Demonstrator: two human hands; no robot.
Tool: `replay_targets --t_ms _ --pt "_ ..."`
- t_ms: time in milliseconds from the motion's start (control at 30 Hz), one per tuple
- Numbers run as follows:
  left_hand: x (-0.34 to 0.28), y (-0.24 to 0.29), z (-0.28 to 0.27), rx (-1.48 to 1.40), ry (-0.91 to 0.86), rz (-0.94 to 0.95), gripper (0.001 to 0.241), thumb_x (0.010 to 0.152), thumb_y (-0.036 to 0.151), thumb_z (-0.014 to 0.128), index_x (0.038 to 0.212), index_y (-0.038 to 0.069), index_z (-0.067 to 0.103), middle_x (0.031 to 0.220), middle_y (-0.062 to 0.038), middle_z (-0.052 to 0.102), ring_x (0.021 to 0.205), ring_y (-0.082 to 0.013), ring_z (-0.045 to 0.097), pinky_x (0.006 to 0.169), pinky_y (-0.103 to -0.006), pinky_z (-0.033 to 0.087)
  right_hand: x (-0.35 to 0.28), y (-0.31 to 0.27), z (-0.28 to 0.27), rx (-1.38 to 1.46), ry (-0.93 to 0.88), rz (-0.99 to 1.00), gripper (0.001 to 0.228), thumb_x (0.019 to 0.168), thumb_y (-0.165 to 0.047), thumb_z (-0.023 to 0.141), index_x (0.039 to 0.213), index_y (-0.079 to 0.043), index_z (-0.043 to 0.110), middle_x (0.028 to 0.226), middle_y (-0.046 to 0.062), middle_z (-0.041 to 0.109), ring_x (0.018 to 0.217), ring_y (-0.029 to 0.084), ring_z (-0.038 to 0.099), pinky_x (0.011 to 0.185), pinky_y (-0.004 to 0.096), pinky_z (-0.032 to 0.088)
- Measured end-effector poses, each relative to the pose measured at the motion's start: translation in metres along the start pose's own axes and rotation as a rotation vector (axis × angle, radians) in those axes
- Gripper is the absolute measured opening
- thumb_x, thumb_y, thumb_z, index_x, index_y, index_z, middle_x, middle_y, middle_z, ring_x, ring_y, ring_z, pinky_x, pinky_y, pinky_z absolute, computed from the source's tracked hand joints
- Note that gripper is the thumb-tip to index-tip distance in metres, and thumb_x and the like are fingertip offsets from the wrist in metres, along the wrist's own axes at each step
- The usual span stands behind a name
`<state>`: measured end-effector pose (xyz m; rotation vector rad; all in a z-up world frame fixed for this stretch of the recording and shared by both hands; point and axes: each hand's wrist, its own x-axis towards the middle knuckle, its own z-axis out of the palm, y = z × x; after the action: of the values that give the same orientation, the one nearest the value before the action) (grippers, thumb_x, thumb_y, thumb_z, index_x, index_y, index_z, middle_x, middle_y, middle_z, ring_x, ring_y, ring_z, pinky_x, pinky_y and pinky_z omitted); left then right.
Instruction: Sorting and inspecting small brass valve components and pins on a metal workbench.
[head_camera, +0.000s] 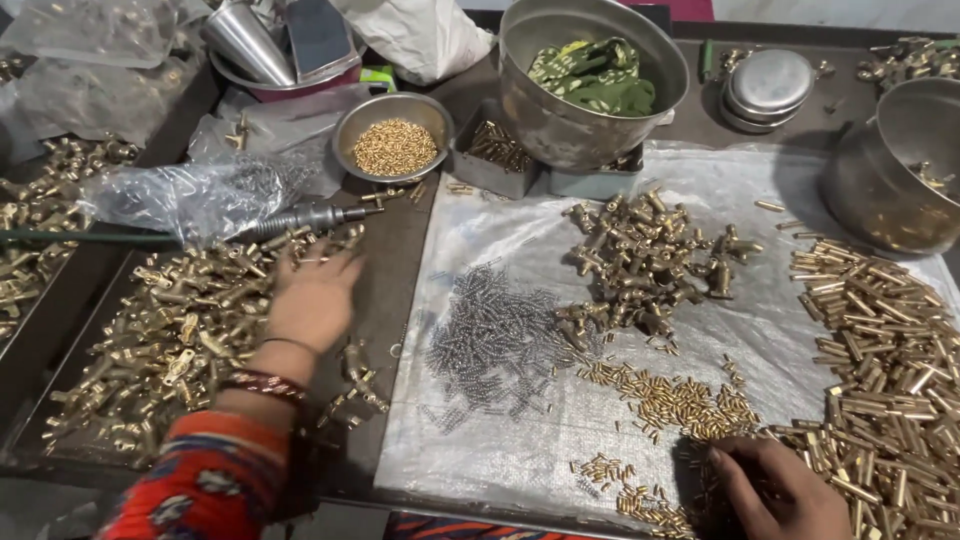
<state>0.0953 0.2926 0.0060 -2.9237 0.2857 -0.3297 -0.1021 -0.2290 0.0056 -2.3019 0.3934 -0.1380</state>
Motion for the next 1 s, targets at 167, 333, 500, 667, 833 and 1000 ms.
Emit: replay_targets --t_ms 167,333,500,667,833,1000 --pt "-0.014 -0.022 0.002 0.118 -0.040 0.029 0.046 0.092 0.016 0.052 0.136 0.023 0.064 0.139 0.001 0.061 0.143 -0.0218 0.044 0.123 -0.0552 0.025 -0.002 -0.002 -0.002 -0.038 0.013 -0.028 0.020 0.085 -0.018 0.079 0.102 -0.009 0.080 0.092 0.007 0.082 0.088 0.016 0.079 0.084 0.032 0.061" --pt "-0.017 -0.019 -0.009 -0.179 -0.092 -0.036 0.058 0.075 0.009 0.058 0.132 0.020 0.066 0.143 0.001 0.060 0.150 -0.0223 0.037 0.125 -0.0533 0.021 -0.002 -0.010 -0.002 -0.071 0.008 -0.028 0.019 0.086 -0.020 0.081 0.101 -0.010 0.081 0.093 0.008 0.082 0.089 0.017 0.080 0.086 0.033 0.061" --pt "-0.059 0.050 -0.054 -0.146 -0.320 -0.115 0.065 0.081 0.022 0.061 0.145 0.014 0.049 0.161 -0.011 0.035 0.155 -0.0303 0.010 0.120 -0.0648 0.005 0.000 -0.012 0.003 -0.040 0.018 -0.033 0.017 0.084 -0.018 0.080 0.098 -0.009 0.081 0.092 0.009 0.082 0.086 0.019 0.081 0.083 0.034 0.064" --pt "-0.099 0.074 -0.062 0.028 -0.265 -0.156 0.081 0.075 0.021 0.062 0.152 0.014 0.041 0.166 -0.012 0.026 0.156 -0.0316 0.009 0.116 -0.0674 0.003 0.001 -0.006 0.002 -0.033 0.027 -0.047 0.016 0.085 -0.016 0.079 0.098 -0.008 0.081 0.091 0.010 0.082 0.085 0.019 0.081 0.083 0.034 0.063" --pt "-0.116 0.025 -0.051 0.234 -0.033 -0.123 0.072 0.080 0.016 0.063 0.149 0.025 0.045 0.165 -0.008 0.029 0.155 -0.0277 0.016 0.117 -0.0692 0.008 -0.003 -0.004 0.006 -0.011 0.033 -0.087 0.016 0.086 -0.016 0.077 0.099 -0.008 0.080 0.089 0.010 0.081 0.083 0.019 0.080 0.081 0.033 0.062" --pt "-0.087 0.049 -0.093 -0.141 -0.066 -0.071 0.078 0.065 0.015 0.069 0.142 0.013 0.053 0.157 -0.014 0.038 0.149 -0.0323 0.024 0.117 -0.0616 0.016 -0.002 -0.007 0.004 -0.084 0.050 -0.130 0.018 0.085 -0.020 0.079 0.100 -0.010 0.080 0.091 0.009 0.081 0.084 0.017 0.079 0.082 0.032 0.061"
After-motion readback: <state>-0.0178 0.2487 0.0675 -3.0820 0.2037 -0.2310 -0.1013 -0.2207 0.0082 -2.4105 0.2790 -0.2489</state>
